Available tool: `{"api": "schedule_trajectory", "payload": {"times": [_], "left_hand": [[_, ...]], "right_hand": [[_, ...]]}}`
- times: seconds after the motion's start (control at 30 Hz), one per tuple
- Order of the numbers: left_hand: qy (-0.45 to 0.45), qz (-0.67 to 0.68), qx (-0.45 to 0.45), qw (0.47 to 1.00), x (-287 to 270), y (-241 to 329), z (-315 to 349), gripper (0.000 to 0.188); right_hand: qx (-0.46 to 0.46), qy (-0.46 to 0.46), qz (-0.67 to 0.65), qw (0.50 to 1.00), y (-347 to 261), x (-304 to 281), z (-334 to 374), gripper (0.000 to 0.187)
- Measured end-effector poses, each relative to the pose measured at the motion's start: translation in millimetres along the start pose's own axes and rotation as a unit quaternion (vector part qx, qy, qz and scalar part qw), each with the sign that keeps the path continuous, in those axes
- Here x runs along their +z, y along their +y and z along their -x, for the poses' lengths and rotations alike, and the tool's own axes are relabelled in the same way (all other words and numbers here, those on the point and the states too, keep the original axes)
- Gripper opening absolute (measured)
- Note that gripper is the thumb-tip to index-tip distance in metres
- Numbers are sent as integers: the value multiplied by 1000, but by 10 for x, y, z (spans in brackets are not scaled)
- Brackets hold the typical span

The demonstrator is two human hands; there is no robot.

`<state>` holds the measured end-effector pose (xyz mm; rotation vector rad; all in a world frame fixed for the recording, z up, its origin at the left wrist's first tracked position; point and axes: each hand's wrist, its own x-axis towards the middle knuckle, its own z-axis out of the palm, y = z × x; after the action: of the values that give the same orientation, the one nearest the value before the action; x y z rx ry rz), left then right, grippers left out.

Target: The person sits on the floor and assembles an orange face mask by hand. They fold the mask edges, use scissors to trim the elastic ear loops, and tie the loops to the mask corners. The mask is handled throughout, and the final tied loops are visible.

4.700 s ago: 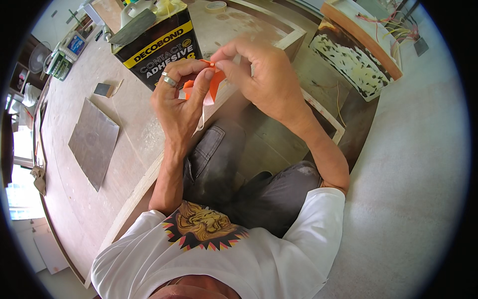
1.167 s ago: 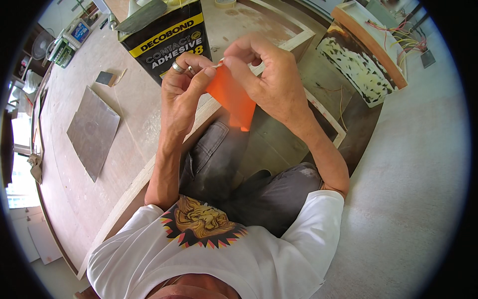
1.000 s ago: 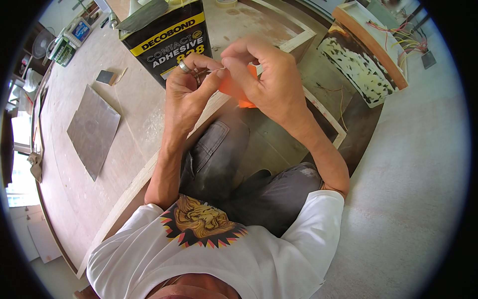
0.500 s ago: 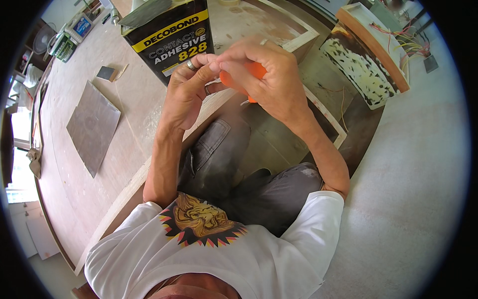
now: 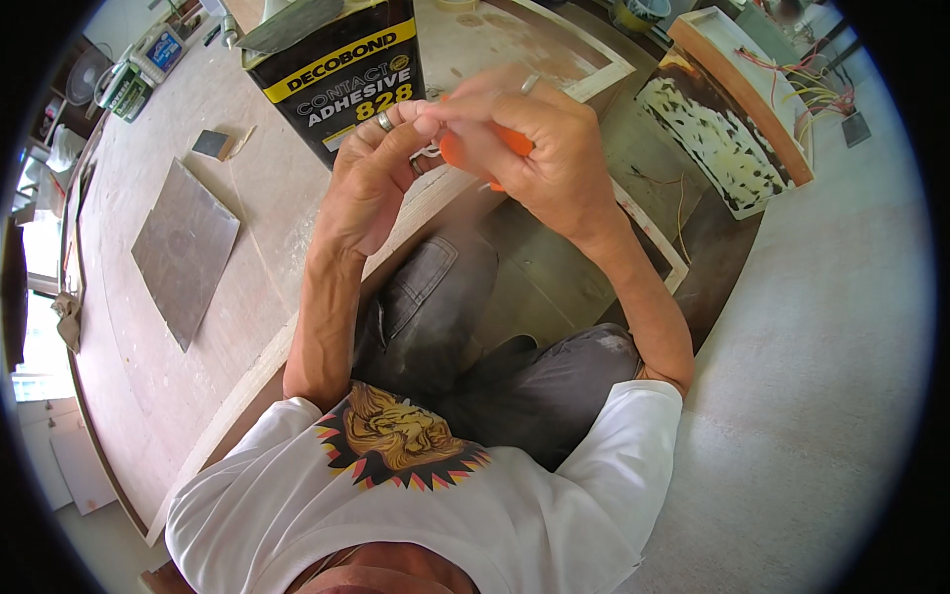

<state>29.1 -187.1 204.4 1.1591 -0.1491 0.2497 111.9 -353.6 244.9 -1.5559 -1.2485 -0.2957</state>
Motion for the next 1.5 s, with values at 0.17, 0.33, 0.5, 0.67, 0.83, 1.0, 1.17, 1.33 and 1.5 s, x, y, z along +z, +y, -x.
{"api": "schedule_trajectory", "payload": {"times": [0.17,0.33,0.5,0.67,0.83,1.0,1.17,1.33,1.5], "left_hand": [[22,-39,25,999,82,61,36,18],[28,-77,52,995,79,75,62,17],[17,-143,94,985,62,103,68,16],[52,-185,144,971,105,34,91,14],[83,-150,185,968,159,-42,89,13],[107,-138,196,965,224,-50,90,12],[81,-208,230,947,113,-90,36,13],[102,-166,246,950,136,-141,19,10],[154,-254,366,882,195,-208,-10,9]], "right_hand": [[11,11,-2,1000,22,-29,-20,11],[5,22,25,999,-31,25,7,11],[-30,21,70,997,-2,13,25,12],[-75,18,81,994,26,14,20,8],[-69,10,37,997,44,26,14,6],[-31,-17,-2,999,45,-7,14,7],[39,-62,-69,995,30,-65,7,6],[53,-68,-74,994,0,-62,6,9],[77,-60,-94,991,-48,-12,30,10]]}}
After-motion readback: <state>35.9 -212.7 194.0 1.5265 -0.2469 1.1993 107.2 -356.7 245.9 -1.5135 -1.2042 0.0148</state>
